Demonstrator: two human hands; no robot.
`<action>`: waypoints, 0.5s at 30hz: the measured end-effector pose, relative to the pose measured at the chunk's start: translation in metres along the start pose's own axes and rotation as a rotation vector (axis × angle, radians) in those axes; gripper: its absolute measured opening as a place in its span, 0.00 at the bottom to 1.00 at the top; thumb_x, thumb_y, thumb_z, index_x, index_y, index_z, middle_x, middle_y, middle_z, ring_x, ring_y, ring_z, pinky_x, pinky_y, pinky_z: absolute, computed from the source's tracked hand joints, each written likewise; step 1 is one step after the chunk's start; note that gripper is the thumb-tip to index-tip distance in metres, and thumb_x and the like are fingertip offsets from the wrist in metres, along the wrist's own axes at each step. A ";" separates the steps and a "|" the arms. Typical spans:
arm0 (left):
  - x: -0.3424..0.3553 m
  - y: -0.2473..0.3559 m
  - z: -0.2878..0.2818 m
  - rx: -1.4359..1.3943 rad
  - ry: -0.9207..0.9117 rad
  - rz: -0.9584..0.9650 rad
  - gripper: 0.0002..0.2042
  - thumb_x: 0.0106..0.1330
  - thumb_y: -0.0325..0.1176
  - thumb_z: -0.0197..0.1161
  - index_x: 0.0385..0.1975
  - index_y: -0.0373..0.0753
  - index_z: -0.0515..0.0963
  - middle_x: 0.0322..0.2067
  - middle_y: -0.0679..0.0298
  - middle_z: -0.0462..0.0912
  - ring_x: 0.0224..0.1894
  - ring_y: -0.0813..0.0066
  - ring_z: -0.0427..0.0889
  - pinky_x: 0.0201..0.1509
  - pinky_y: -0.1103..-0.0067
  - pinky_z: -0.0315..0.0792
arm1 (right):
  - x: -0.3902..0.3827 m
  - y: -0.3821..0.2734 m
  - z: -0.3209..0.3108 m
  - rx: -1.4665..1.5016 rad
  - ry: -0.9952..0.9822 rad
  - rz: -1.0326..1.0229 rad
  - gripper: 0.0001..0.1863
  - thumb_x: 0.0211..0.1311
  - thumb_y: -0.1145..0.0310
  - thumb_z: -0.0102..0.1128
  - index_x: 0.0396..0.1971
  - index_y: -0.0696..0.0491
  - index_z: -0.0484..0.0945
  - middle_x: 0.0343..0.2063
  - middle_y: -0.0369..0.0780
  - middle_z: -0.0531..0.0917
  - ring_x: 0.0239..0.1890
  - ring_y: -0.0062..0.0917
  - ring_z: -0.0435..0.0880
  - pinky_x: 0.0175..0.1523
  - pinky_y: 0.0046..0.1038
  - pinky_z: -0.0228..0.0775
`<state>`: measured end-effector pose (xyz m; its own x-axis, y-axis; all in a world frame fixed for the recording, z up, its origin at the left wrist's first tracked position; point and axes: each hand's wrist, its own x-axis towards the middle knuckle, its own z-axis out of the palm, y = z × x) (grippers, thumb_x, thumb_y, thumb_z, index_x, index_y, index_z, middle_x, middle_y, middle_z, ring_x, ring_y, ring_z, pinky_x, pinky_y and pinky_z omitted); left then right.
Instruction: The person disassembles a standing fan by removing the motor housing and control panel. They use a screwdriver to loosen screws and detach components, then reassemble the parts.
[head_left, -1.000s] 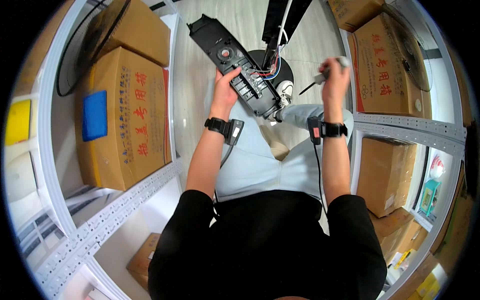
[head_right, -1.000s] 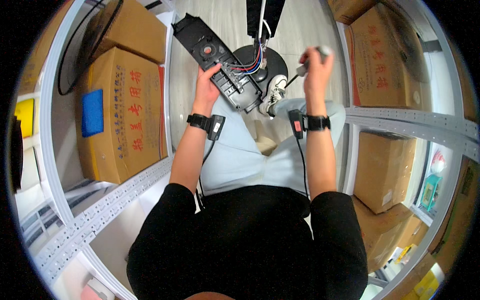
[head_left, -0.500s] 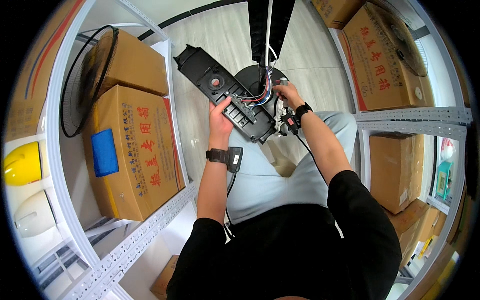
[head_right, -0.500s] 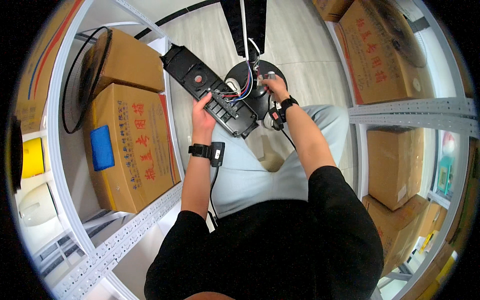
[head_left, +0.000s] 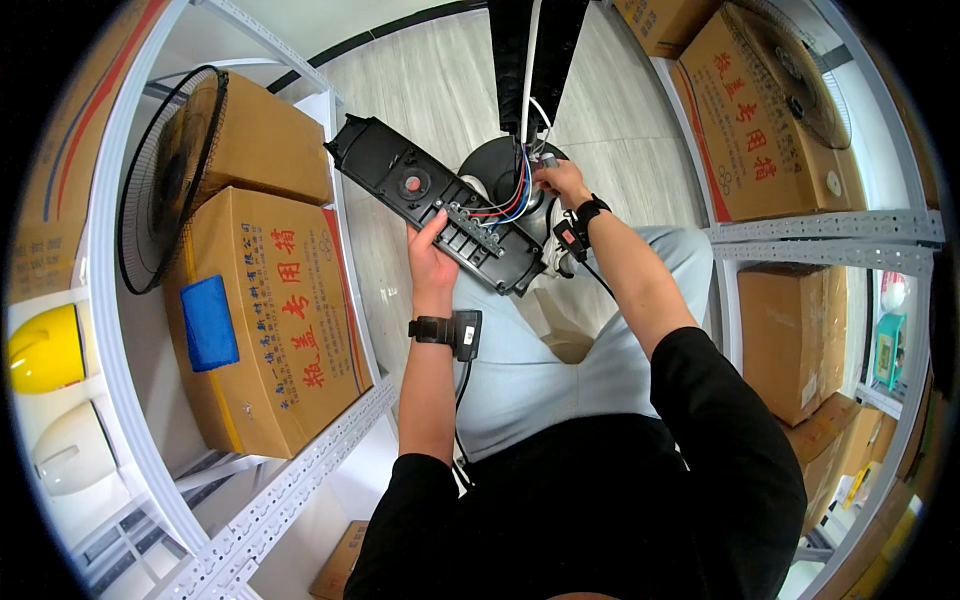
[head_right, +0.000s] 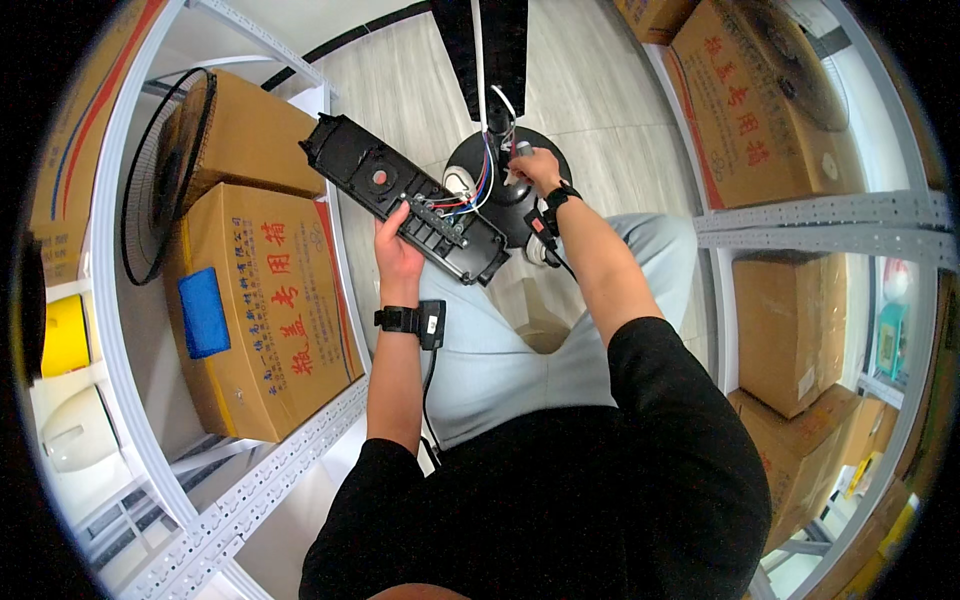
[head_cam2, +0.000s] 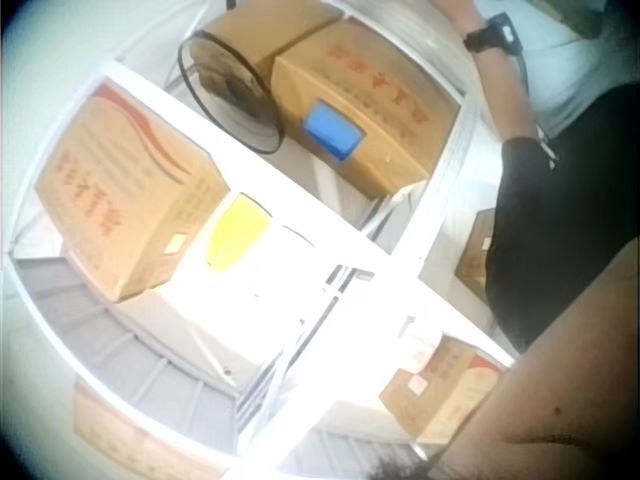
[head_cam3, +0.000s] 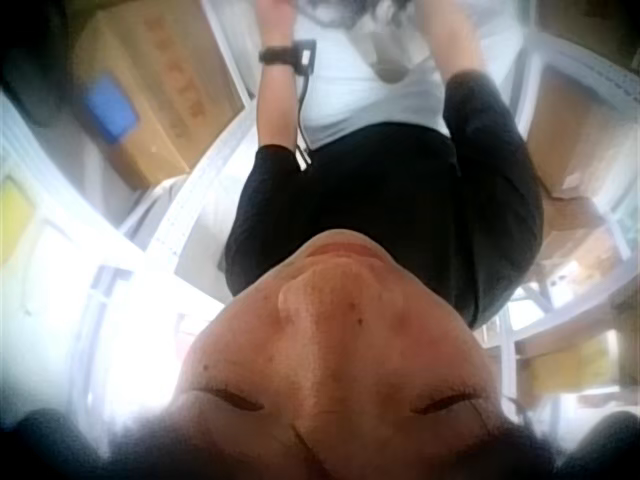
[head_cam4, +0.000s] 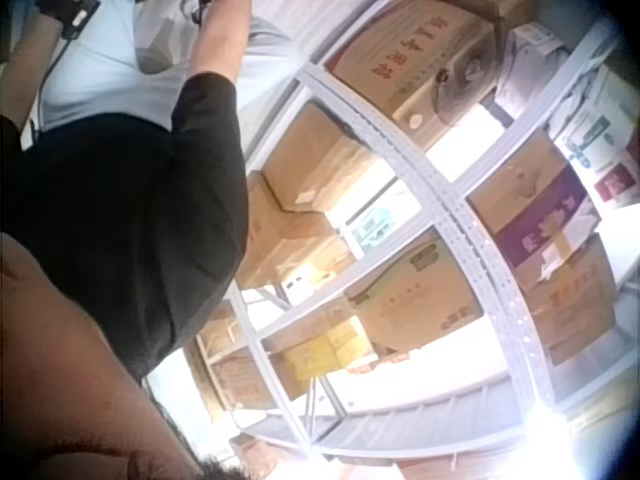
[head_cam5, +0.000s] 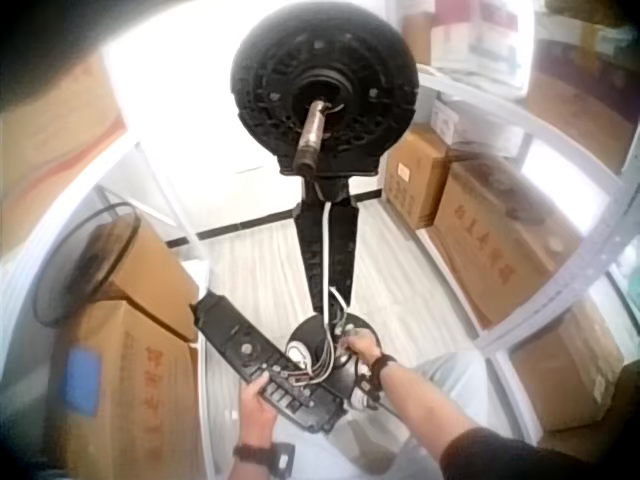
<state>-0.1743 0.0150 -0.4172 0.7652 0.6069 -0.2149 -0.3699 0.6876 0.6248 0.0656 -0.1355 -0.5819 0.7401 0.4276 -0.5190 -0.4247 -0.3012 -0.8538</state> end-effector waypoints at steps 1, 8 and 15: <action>-0.001 0.001 0.001 -0.001 -0.001 0.005 0.28 0.64 0.16 0.55 0.66 0.40 0.65 0.56 0.57 0.78 0.58 0.62 0.79 0.65 0.67 0.73 | -0.004 -0.001 0.000 -0.025 -0.026 -0.002 0.06 0.52 0.71 0.70 0.21 0.55 0.81 0.19 0.38 0.82 0.17 0.20 0.77 0.22 0.25 0.64; 0.007 -0.005 -0.019 0.008 -0.006 -0.140 0.21 0.64 0.18 0.56 0.59 0.33 0.72 0.51 0.57 0.82 0.52 0.62 0.82 0.61 0.68 0.76 | -0.048 -0.037 -0.011 0.126 -0.235 0.036 0.04 0.60 0.72 0.67 0.29 0.56 0.81 0.24 0.38 0.85 0.21 0.18 0.80 0.24 0.20 0.66; 0.008 -0.008 -0.011 0.080 -0.066 -0.231 0.20 0.62 0.18 0.58 0.56 0.34 0.72 0.47 0.55 0.83 0.47 0.60 0.85 0.54 0.65 0.82 | -0.095 -0.095 -0.001 0.371 -0.376 -0.051 0.06 0.65 0.73 0.62 0.35 0.61 0.81 0.29 0.42 0.87 0.27 0.19 0.85 0.29 0.20 0.73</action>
<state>-0.1715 0.0187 -0.4323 0.8582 0.4085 -0.3109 -0.1406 0.7695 0.6230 0.0363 -0.1480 -0.4517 0.5556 0.7302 -0.3976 -0.5998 0.0208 -0.7999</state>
